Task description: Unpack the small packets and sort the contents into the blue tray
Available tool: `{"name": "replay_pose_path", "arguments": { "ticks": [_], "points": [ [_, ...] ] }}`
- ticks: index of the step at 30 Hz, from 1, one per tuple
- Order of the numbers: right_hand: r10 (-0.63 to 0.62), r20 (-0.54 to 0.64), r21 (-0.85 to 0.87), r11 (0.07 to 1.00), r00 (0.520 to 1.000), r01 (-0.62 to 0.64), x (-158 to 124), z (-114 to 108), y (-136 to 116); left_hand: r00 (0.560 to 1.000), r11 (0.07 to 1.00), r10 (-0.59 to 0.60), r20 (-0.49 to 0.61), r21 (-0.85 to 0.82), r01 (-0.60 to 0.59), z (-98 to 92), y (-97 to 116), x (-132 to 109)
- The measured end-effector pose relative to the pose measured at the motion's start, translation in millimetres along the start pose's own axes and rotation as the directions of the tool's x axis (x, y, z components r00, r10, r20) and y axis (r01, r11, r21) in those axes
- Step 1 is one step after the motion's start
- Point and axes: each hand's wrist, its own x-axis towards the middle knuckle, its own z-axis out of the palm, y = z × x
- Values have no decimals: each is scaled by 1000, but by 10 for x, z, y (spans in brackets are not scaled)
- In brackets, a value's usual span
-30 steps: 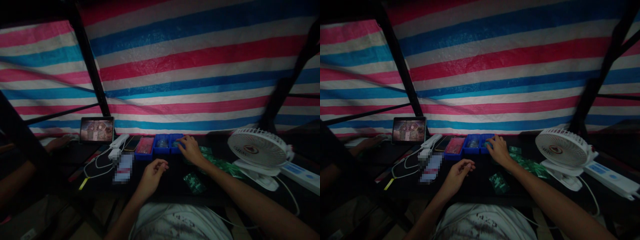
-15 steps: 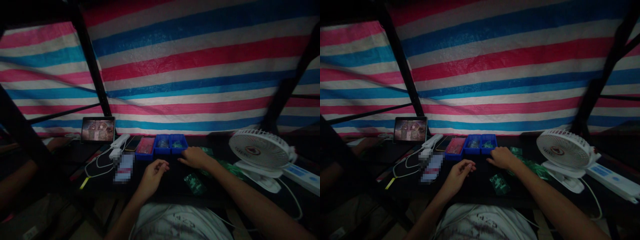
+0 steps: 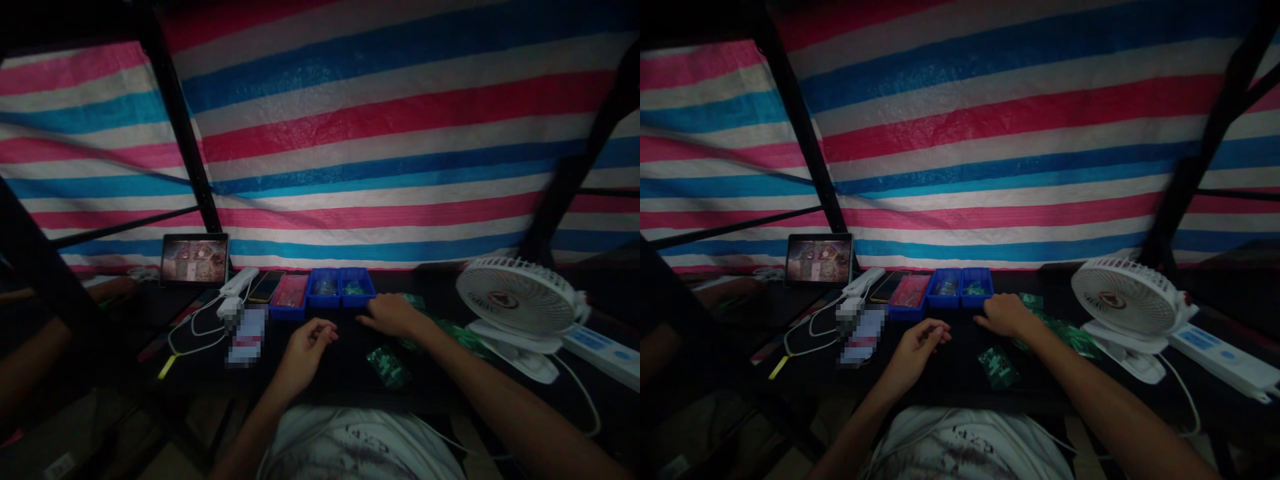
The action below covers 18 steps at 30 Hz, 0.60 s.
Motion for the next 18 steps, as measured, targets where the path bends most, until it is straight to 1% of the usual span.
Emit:
{"name": "replay_pose_path", "arguments": {
  "ticks": [7,13,16,18],
  "points": [
    [-6,56,-10,1000,998,6,10,11,-9,1000,1000,0,3,4,0,-6,2,7],
    [-68,76,-6,998,995,69,8,-17,-50,1000,1000,-10,11,10,10,0,-13,18],
    [-134,85,36,991,987,131,18,-68,-48,1000,1000,-13,20,7,13,-5,-25,14],
    [-226,65,119,969,972,217,37,-113,-49,1000,1000,-16,20,5,16,-14,-42,8]
  ]
}}
